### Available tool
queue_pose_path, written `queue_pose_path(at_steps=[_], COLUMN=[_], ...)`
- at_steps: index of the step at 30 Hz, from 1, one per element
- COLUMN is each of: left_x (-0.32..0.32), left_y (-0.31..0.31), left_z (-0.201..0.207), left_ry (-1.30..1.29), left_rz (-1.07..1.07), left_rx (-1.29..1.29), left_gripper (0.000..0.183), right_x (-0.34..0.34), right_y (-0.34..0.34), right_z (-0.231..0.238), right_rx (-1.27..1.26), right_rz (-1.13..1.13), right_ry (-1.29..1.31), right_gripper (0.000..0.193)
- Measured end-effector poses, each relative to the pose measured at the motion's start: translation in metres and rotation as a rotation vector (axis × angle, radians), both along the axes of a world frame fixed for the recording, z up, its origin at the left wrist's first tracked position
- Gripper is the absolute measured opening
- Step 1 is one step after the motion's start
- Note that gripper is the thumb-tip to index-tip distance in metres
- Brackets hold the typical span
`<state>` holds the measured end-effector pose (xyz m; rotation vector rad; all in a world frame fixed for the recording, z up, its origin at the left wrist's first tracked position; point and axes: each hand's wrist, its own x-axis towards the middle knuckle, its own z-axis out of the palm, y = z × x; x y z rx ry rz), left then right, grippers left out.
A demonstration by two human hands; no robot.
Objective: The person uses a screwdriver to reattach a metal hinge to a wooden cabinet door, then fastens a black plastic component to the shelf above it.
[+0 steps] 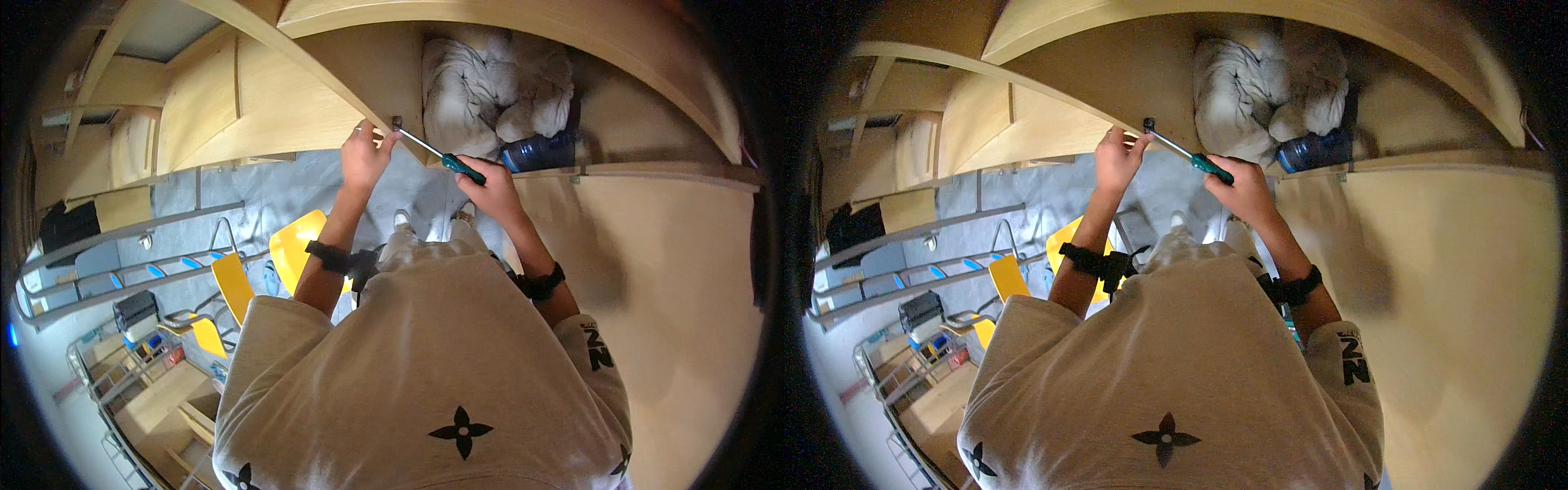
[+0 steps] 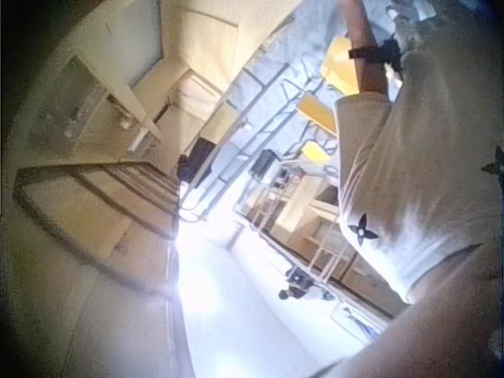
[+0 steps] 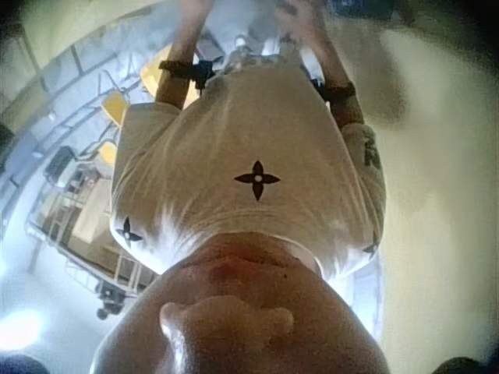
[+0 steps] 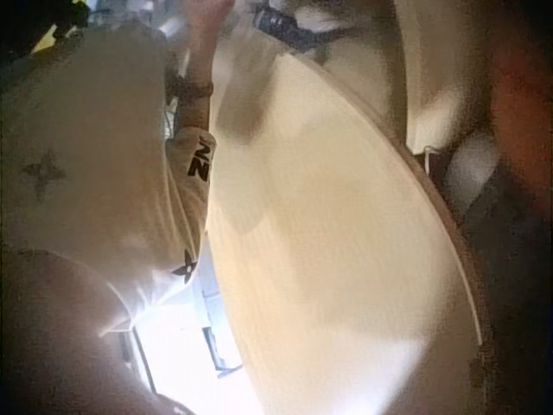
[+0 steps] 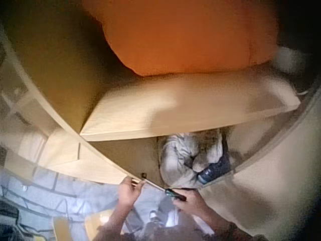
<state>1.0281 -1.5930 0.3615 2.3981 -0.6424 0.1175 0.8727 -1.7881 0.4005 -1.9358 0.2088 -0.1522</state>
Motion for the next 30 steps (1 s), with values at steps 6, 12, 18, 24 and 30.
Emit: queue_pose_path(at_steps=[6,12,18,24,30], left_x=[-0.012,-0.013,-0.008,-0.005,-0.007], left_y=[-0.01,-0.015,-0.013,-0.009,-0.009], left_z=[0.0,-0.006,0.005,-0.007,-0.007], left_ry=[-0.038,-0.016,-0.105,-0.092,-0.069], left_rz=[0.013,0.048,-0.098,-0.07,-0.055], left_rx=[-0.04,-0.004,-0.112,-0.032,-0.033], left_gripper=[0.025,0.023,0.026,0.026,0.024], right_x=[0.007,0.017,0.023,0.016,0.008], right_y=[-0.021,-0.029,-0.034,-0.025,-0.015], right_z=[-0.009,-0.012,-0.002,-0.004,-0.001], right_rx=[0.048,-0.01,-0.075,-0.248,-0.286], right_rz=[0.061,0.097,0.097,0.102,0.063], right_ry=[-0.001,0.009,0.019,-0.178,-0.185], right_gripper=[0.031,0.032,0.034,0.035,0.034])
